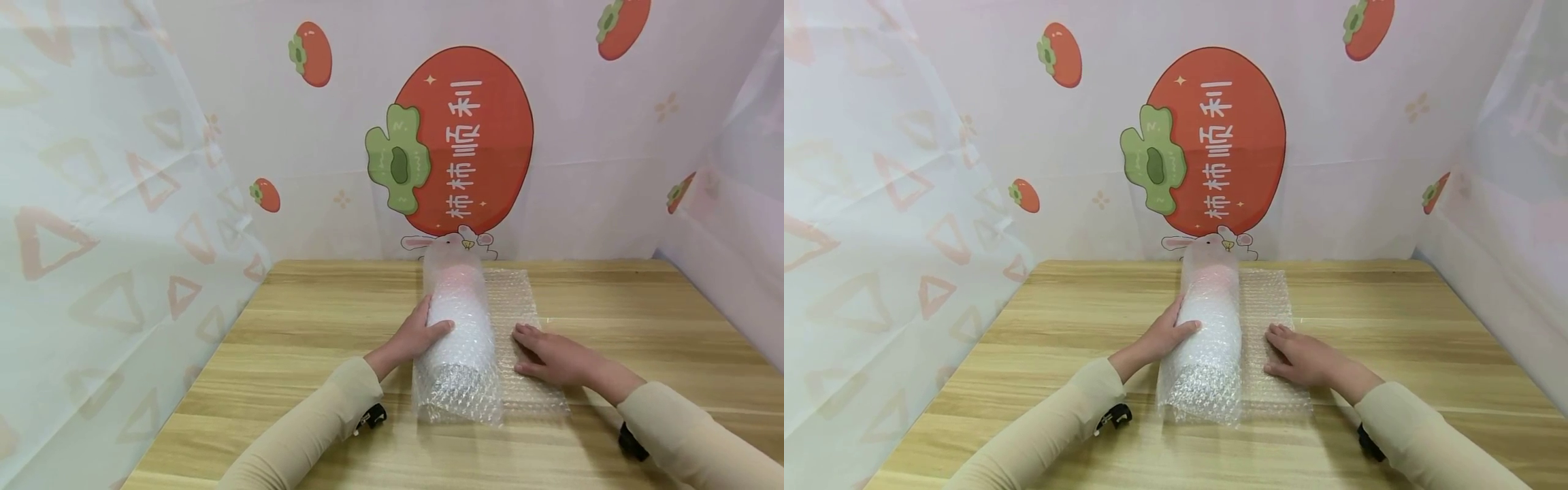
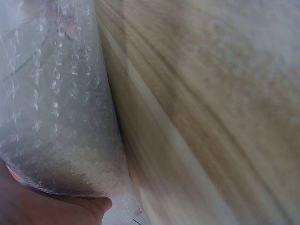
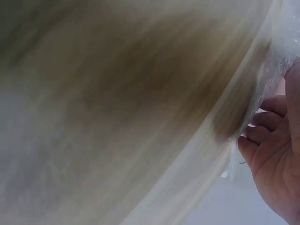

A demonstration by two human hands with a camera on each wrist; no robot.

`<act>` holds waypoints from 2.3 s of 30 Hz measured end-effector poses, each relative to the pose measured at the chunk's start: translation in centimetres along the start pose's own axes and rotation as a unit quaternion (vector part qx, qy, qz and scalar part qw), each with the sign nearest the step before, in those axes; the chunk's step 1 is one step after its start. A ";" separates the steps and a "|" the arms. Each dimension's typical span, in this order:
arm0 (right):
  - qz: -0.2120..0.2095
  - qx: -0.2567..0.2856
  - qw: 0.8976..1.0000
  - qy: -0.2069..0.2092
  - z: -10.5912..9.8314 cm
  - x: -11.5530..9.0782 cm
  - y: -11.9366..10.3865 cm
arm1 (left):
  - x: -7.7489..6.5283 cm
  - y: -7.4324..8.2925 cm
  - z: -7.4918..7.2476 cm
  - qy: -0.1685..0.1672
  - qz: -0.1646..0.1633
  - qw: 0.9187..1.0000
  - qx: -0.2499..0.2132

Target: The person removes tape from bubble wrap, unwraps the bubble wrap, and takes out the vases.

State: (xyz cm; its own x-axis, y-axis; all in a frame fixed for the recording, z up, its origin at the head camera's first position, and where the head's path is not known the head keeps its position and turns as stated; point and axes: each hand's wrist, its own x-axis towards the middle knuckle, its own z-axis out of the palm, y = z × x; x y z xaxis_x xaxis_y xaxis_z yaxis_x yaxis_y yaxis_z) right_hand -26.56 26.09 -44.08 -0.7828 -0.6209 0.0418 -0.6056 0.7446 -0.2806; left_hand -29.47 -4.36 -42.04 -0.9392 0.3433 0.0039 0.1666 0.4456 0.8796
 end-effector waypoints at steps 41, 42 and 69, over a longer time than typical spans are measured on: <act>-0.041 -0.065 0.997 0.003 0.8 -0.6 0.0 | 0.2 0.3 0.4 0.037 0.040 0.999 0.006; -0.041 -0.064 0.997 0.003 0.8 -0.6 -0.1 | 0.2 0.4 0.4 0.037 0.038 0.999 0.008; -0.028 -0.050 0.998 -0.008 0.7 -0.5 -0.3 | -0.4 5.8 1.8 0.024 0.049 0.962 0.267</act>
State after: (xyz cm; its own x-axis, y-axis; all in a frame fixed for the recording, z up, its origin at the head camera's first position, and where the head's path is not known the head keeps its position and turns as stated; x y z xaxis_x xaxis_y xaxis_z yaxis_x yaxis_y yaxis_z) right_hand -25.89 26.05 -44.67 -0.7448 -0.6661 0.0398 -0.6609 0.7282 -0.1817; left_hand -27.62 -0.39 -37.85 -0.9216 0.3728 0.1077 0.3738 0.7782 0.5046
